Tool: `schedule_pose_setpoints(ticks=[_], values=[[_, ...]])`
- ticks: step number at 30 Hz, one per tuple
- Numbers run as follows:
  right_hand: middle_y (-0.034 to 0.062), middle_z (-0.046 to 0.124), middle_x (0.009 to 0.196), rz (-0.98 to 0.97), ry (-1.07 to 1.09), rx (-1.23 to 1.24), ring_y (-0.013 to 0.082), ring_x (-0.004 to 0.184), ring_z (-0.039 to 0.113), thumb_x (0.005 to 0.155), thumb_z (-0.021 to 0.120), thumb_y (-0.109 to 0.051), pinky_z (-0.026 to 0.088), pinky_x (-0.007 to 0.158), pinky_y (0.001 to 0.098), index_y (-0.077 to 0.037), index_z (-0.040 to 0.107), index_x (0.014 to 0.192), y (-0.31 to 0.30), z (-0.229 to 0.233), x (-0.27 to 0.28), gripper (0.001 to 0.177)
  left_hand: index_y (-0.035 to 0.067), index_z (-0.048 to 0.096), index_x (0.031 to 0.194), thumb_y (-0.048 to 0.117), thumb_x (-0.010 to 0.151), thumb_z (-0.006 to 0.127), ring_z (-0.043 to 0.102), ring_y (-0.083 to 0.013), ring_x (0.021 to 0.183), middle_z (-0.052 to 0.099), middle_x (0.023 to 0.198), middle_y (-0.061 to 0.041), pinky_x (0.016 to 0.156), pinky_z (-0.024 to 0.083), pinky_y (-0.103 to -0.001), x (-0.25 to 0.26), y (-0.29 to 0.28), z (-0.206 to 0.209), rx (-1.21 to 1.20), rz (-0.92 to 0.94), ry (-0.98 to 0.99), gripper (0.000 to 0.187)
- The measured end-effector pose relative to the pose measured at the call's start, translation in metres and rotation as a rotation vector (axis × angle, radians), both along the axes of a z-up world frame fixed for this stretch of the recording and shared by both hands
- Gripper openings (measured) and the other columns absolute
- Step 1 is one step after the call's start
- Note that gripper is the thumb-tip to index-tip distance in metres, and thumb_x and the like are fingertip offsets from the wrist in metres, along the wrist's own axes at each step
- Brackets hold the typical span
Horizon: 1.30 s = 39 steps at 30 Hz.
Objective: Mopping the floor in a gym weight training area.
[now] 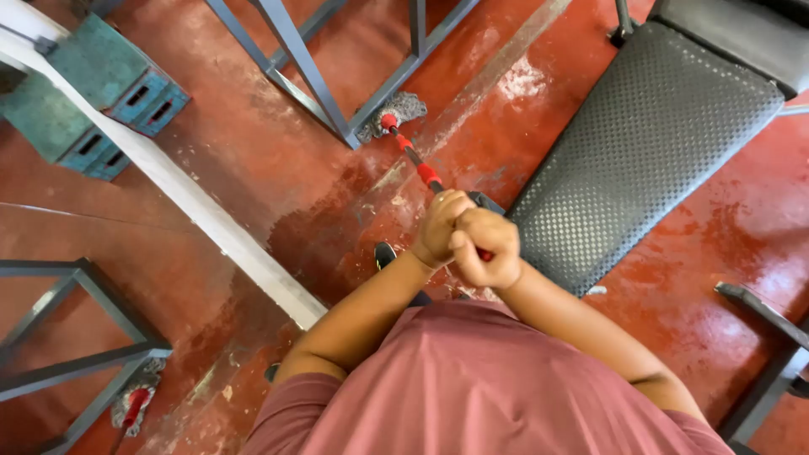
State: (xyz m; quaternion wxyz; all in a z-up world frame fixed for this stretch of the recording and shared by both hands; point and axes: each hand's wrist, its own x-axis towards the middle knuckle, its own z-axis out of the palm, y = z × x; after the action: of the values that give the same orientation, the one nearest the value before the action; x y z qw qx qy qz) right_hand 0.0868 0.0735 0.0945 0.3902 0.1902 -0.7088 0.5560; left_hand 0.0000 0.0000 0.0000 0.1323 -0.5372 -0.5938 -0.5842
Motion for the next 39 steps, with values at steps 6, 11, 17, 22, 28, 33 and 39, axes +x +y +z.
schedule_pose_setpoints(ticks=[6,11,17,22,28,33,39], values=[[0.0099,0.064,0.065,-0.097,-0.089,-0.010,0.0196,0.046,0.052,0.098,0.060,-0.012,0.046,0.044,0.0324,-0.003,0.067,0.073,0.023,0.082,0.032,0.028,0.010,0.044,0.076,0.058,0.104,0.025,0.052,-0.0353,0.065,0.041,0.070,-0.009,0.065,0.045,-0.044,0.033,0.013,0.110,-0.099,-0.029,-0.109,0.059],[0.0236,0.065,0.089,-0.124,0.010,-0.073,0.0300,0.076,0.066,0.097,0.071,-0.006,0.054,0.066,0.0409,0.009,0.063,0.101,0.051,0.038,0.016,0.018,0.009,0.049,0.085,0.069,0.099,0.041,0.057,-0.0381,0.074,0.051,0.079,-0.011,0.070,0.047,-0.045,0.017,0.038,0.075,-0.016,-0.104,-0.183,0.062],[0.0206,0.067,0.090,-0.235,-0.041,-0.220,0.0308,0.083,0.071,0.105,0.065,-0.010,0.055,0.072,0.0378,0.004,0.057,0.099,0.052,0.002,0.000,0.017,0.007,0.056,0.105,0.075,0.095,0.040,0.062,-0.0396,0.089,0.056,0.089,-0.014,0.082,0.051,-0.047,-0.009,0.032,0.013,-0.183,-0.084,-0.191,0.070],[0.0119,0.065,0.064,-0.266,-0.067,-0.256,0.0185,0.053,0.063,0.104,0.065,-0.006,0.049,0.052,0.0286,0.001,0.056,0.086,0.042,-0.006,-0.015,0.021,0.011,0.064,0.112,0.081,0.089,0.041,0.064,-0.0352,0.112,0.066,0.105,-0.011,0.099,0.050,-0.044,-0.054,0.036,-0.075,-0.196,-0.133,-0.212,0.076],[0.0086,0.065,0.059,-0.385,-0.218,-0.229,0.0204,0.050,0.063,0.101,0.066,-0.010,0.053,0.058,0.0278,-0.004,0.060,0.079,0.052,0.007,-0.023,0.024,0.027,0.065,0.114,0.088,0.081,0.055,0.069,-0.0365,0.103,0.069,0.103,-0.010,0.094,0.055,-0.045,-0.099,0.050,-0.145,-0.571,-0.077,-0.440,0.070],[0.0043,0.050,0.057,-0.431,-0.452,-0.239,0.0171,0.047,0.043,0.097,0.057,-0.038,0.037,0.053,0.0283,-0.002,0.063,0.072,0.068,0.048,-0.016,0.045,0.010,0.056,0.076,0.095,0.073,0.037,0.054,-0.0250,0.068,0.057,0.073,-0.003,0.080,0.041,-0.037,-0.093,0.066,-0.064,-0.411,-0.225,-0.383,0.086],[0.0026,0.039,0.060,-0.098,-0.256,-0.480,0.0128,0.049,0.037,0.098,0.056,-0.017,0.042,0.055,0.0305,-0.013,0.045,0.104,0.077,0.030,0.003,0.013,0.010,0.048,0.066,0.099,0.064,0.030,0.054,-0.0238,0.067,0.057,0.067,-0.003,0.069,0.046,-0.036,-0.058,0.037,-0.021,-0.420,-0.091,-0.475,0.092]])
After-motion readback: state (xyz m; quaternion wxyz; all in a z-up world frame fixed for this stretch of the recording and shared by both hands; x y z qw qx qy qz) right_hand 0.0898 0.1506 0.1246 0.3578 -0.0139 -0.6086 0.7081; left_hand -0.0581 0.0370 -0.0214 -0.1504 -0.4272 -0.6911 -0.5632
